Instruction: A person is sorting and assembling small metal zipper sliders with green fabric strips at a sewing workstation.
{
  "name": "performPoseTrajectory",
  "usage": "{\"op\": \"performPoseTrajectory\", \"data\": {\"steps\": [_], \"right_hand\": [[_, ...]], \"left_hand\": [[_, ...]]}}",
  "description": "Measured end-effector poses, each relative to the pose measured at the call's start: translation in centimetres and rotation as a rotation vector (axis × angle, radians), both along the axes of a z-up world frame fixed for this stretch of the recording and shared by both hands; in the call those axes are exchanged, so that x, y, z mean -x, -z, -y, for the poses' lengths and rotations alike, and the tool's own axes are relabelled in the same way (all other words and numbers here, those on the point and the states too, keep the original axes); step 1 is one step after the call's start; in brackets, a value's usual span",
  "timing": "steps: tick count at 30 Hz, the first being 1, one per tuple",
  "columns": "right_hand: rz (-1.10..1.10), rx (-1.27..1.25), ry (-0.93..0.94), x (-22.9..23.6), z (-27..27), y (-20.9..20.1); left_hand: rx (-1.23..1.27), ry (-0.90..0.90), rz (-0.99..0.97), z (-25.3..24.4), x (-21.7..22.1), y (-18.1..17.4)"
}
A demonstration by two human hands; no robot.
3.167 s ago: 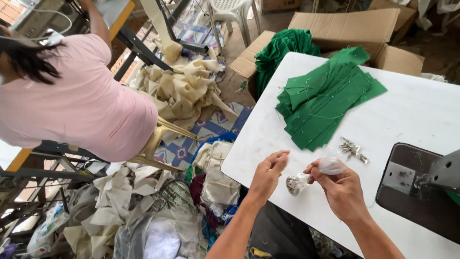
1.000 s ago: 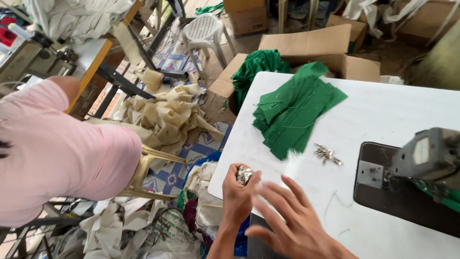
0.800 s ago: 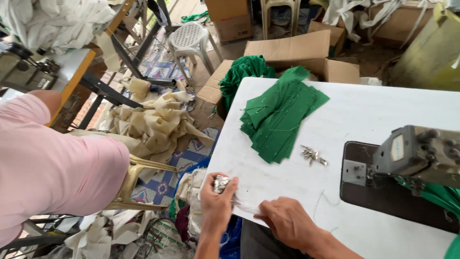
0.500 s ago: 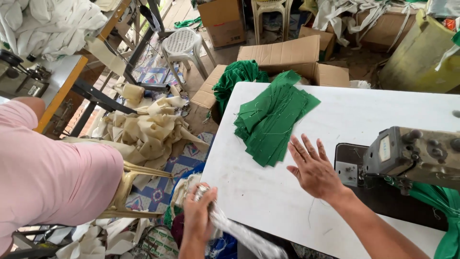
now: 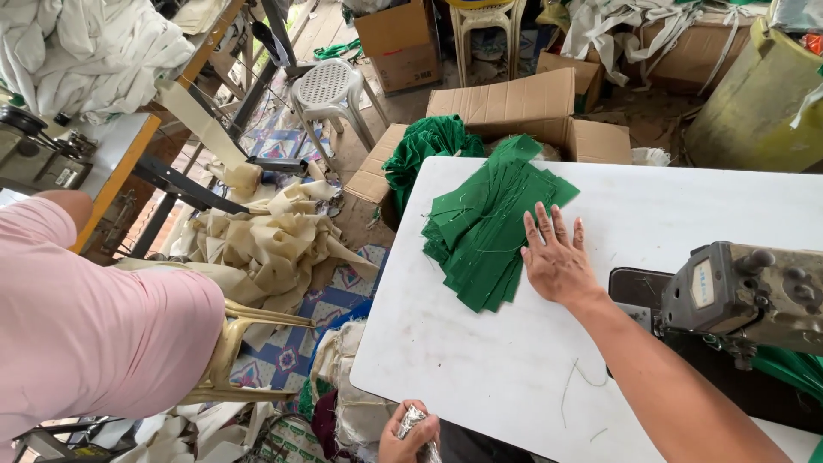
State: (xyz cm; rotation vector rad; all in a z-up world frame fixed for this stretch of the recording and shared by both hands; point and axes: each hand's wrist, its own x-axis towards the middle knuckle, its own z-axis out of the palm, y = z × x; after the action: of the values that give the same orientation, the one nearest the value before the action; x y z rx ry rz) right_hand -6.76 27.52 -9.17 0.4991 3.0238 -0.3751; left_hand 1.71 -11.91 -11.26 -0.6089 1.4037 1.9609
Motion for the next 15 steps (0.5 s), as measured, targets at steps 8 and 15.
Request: {"op": "performPoseTrajectory", "data": {"steps": [8,15], "right_hand": [[-0.797,0.415,0.121,-3.5,1.3,-3.6],[-0.071,1.279,-0.008,-12.7,14.1,-11.5]], "left_hand": [[-0.005,-0.021,-0.066,-2.7,0.8,-4.9],[0.338,0.142,-0.23,-10.6,3.7,-16.1]]}}
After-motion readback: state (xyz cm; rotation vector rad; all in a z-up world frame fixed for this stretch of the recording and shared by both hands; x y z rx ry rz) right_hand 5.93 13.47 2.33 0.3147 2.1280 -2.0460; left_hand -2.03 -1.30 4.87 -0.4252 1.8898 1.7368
